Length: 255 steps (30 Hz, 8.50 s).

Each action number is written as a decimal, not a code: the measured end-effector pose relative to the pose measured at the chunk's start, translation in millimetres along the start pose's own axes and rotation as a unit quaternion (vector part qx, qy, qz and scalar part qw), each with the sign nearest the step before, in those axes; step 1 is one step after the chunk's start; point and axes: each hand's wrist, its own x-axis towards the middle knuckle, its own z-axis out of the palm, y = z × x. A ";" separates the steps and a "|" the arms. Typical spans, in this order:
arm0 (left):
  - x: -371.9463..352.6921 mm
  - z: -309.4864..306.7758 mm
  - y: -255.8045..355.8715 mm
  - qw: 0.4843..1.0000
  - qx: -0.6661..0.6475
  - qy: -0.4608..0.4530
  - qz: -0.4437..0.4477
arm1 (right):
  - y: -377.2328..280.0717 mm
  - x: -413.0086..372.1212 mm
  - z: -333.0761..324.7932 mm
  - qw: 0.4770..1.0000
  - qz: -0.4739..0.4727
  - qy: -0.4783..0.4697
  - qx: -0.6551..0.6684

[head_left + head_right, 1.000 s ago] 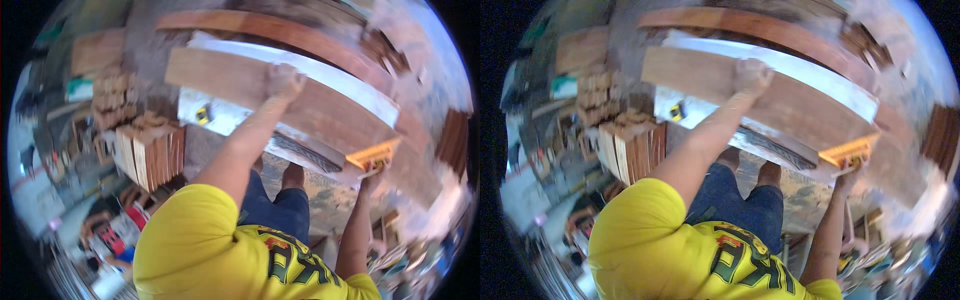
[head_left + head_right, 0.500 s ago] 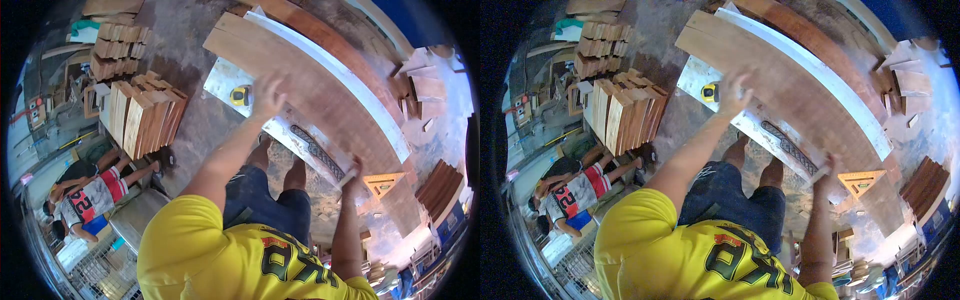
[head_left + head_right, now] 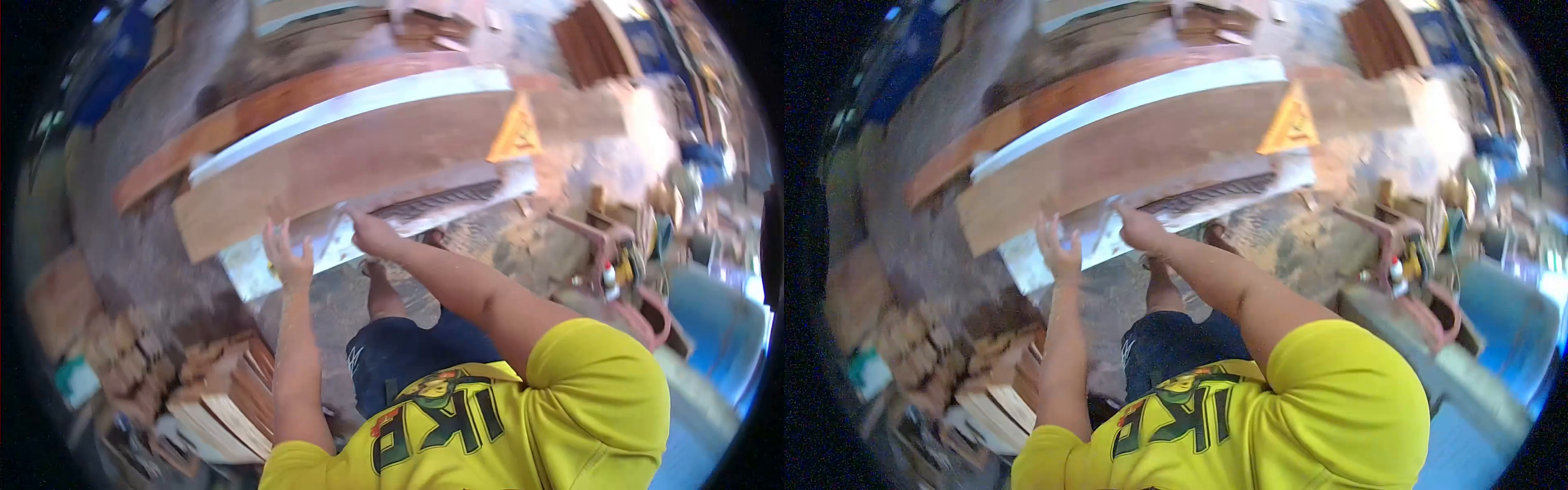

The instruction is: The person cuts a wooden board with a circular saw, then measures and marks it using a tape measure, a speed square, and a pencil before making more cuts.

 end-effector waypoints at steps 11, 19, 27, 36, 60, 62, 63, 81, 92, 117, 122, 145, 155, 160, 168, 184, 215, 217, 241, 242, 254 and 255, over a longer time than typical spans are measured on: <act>57.9 123.5 229.2 0.952 -0.094 -0.207 0.204 | 163.3 -213.6 -136.9 0.947 0.291 0.071 0.116; 114.7 298.7 411.3 0.916 0.101 -0.251 0.294 | 365.8 -362.0 -226.1 0.886 0.350 0.259 0.156; 107.5 352.1 410.2 0.893 0.248 -0.274 0.258 | 567.1 -493.6 -412.7 0.626 0.400 0.590 0.315; 114.9 350.6 398.6 0.858 0.292 -0.305 0.293 | 749.3 -634.9 -514.9 0.276 0.144 0.817 0.485; 104.1 347.9 418.8 0.906 0.252 -0.274 0.202 | 507.2 -536.5 -533.8 0.663 0.357 0.571 0.327; 106.4 348.5 421.1 0.908 0.243 -0.271 0.206 | 484.2 -506.6 -517.3 0.726 0.332 0.478 0.366; 106.2 347.9 421.8 0.917 0.227 -0.259 0.204 | 455.9 -481.0 -513.5 0.733 0.320 0.459 0.387; 122.1 331.2 425.0 0.925 0.158 -0.308 0.157 | 302.9 -252.6 -493.7 0.866 0.298 0.323 0.239; 131.3 339.1 429.4 0.930 0.187 -0.278 0.153 | 300.1 -245.2 -529.5 0.932 0.270 0.226 0.085; 135.7 354.1 406.9 0.936 0.122 -0.247 0.219 | 279.5 -214.5 -499.6 0.918 0.267 0.197 0.216; 138.0 351.7 402.1 0.938 0.106 -0.235 0.231 | 273.9 -215.0 -496.9 0.922 0.261 0.196 0.207; 134.2 356.6 407.3 0.943 0.124 -0.228 0.210 | 286.8 -219.1 -499.5 0.919 0.270 0.186 0.221; 137.3 346.7 408.7 0.945 0.107 -0.238 0.197 | 283.7 -216.7 -500.4 0.924 0.279 0.174 0.193; 138.1 344.3 409.0 0.945 0.106 -0.238 0.198 | 282.7 -215.5 -501.7 0.925 0.275 0.166 0.204; 133.9 348.0 406.6 0.953 0.084 -0.206 0.207 | 271.9 -210.9 -501.0 0.922 0.297 0.154 0.193; 139.5 377.2 408.7 0.950 0.186 -0.176 0.181 | 286.3 -214.2 -502.7 0.946 0.240 0.133 0.170; 187.8 400.8 421.1 0.975 0.171 -0.121 0.068 | 319.8 -233.5 -492.5 0.816 0.354 0.104 0.444; 186.9 401.1 420.9 0.977 0.167 -0.112 0.070 | 324.8 -237.1 -490.3 0.817 0.344 0.121 0.446; 189.9 394.0 426.5 0.977 0.144 -0.151 0.041 | 309.4 -227.5 -489.8 0.799 0.378 0.204 0.420; 188.6 394.5 426.1 0.978 0.147 -0.143 0.046 | 308.1 -227.1 -490.1 0.800 0.379 0.203 0.418; 187.9 390.5 428.8 0.976 0.164 -0.129 0.066 | 299.6 -209.0 -500.9 0.810 0.351 0.180 0.434; 189.5 389.4 429.6 0.975 0.160 -0.139 0.063 | 296.1 -206.8 -501.1 0.811 0.351 0.182 0.431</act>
